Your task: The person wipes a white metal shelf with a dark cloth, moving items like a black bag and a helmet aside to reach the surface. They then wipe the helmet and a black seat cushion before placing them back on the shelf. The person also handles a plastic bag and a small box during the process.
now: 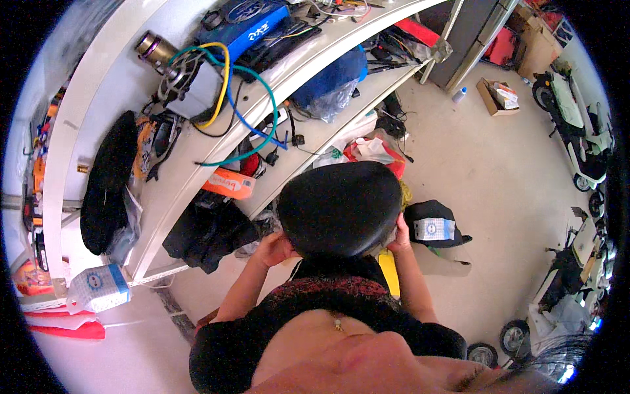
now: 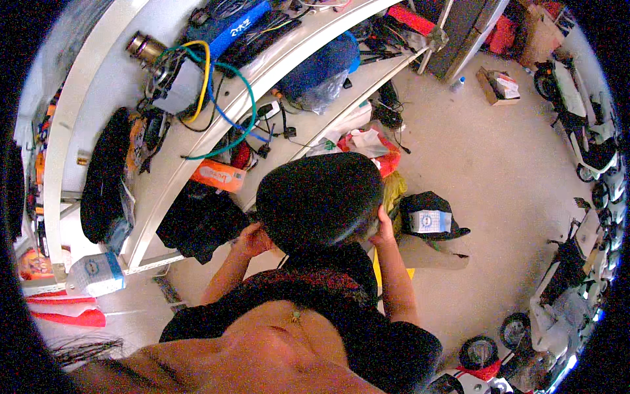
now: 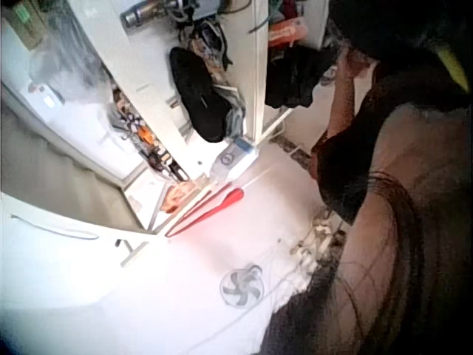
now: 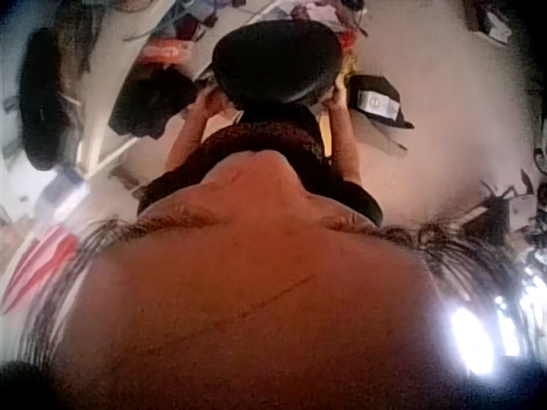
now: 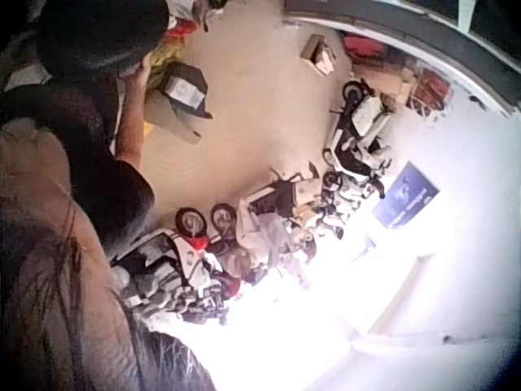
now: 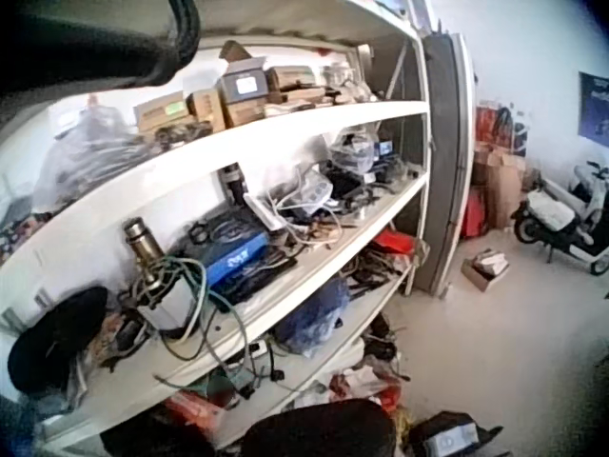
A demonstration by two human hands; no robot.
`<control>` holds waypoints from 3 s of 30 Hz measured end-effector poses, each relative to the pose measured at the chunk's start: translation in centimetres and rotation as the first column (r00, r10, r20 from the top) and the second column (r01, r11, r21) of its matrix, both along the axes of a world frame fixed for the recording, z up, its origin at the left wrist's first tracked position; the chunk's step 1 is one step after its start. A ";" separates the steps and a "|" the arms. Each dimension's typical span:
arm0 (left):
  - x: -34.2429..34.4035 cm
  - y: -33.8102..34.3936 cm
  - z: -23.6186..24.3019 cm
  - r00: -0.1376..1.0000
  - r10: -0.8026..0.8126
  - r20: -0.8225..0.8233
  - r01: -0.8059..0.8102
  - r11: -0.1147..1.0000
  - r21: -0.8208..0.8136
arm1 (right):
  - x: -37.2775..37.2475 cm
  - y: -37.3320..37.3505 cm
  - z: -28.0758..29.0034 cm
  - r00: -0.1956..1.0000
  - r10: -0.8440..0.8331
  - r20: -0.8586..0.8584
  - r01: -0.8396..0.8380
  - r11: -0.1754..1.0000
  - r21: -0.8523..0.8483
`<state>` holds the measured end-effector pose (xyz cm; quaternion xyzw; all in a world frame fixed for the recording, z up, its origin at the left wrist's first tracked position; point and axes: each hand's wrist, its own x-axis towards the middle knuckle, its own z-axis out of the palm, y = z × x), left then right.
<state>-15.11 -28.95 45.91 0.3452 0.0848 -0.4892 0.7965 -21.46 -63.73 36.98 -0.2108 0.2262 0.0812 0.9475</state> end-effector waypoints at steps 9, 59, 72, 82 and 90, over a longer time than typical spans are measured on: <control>5.1 -4.9 -12.8 0.921 0.126 -0.369 -0.030 0.966 0.256 | 4.8 -6.7 -1.1 0.948 0.317 -0.005 -0.309 0.918 -0.247; 39.0 -6.5 -37.3 0.668 -0.534 0.518 -0.712 -0.256 0.654 | 21.5 -1.3 -8.8 0.897 0.400 -0.190 -0.326 0.306 -0.894; 32.4 -2.1 -34.5 0.536 -0.528 0.659 -0.796 -0.055 0.603 | 31.5 3.0 -12.2 0.765 0.641 -0.063 -0.406 0.403 -0.821; 36.9 0.2 -35.5 0.733 -0.437 0.521 -0.631 -0.152 0.760 | 43.9 7.6 -19.2 0.717 0.686 0.121 -0.476 0.609 -0.634; 36.3 1.3 -36.0 0.578 -0.568 0.586 -0.787 -0.197 0.585 | 45.8 6.8 -21.7 0.771 0.625 0.118 -0.453 0.670 -0.589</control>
